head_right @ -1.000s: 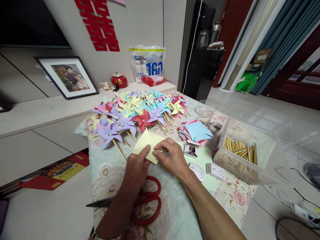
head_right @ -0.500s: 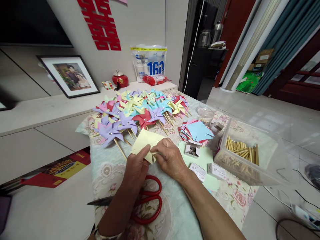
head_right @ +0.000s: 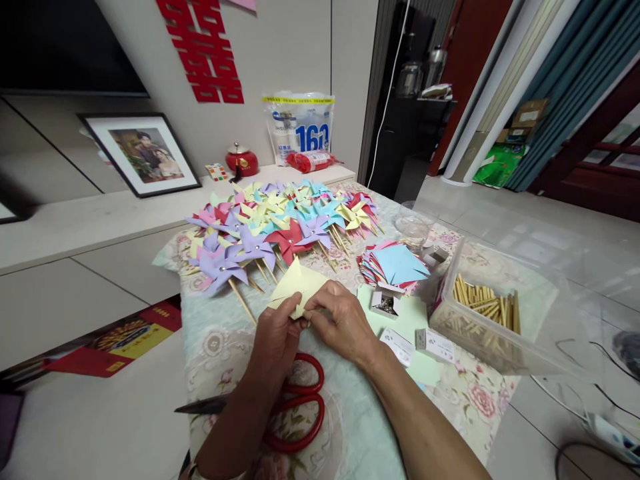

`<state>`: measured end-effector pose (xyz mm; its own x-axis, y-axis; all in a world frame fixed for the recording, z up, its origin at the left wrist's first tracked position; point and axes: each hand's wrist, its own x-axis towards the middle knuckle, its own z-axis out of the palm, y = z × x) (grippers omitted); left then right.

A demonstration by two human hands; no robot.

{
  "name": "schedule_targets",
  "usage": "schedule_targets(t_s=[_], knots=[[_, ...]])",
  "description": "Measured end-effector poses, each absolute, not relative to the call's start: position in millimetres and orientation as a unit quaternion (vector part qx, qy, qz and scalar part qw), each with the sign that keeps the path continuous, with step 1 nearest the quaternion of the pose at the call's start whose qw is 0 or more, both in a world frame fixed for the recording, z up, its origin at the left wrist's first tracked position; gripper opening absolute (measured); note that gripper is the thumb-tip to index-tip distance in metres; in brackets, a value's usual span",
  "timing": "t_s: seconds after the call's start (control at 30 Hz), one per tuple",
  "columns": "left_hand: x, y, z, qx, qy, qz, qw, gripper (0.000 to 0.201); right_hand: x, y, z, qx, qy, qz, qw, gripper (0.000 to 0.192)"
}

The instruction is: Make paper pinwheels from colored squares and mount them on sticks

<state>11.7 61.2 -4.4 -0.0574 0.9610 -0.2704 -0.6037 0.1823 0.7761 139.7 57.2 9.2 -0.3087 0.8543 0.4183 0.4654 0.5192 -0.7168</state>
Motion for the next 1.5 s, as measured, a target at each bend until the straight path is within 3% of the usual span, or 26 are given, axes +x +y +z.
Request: schedule_targets(t_s=[0.53, 1.5], knots=[[15.3, 60.9, -4.9, 0.233, 0.392, 0.597, 0.660, 0.012, 138.6, 62.4, 2.8, -0.530, -0.568, 0.419, 0.470, 0.015], [18.6, 62.6, -18.5, 0.301, 0.470, 0.594, 0.580, 0.016, 134.8, 63.0, 7.4, -0.558, -0.526, 0.425, 0.481, 0.019]])
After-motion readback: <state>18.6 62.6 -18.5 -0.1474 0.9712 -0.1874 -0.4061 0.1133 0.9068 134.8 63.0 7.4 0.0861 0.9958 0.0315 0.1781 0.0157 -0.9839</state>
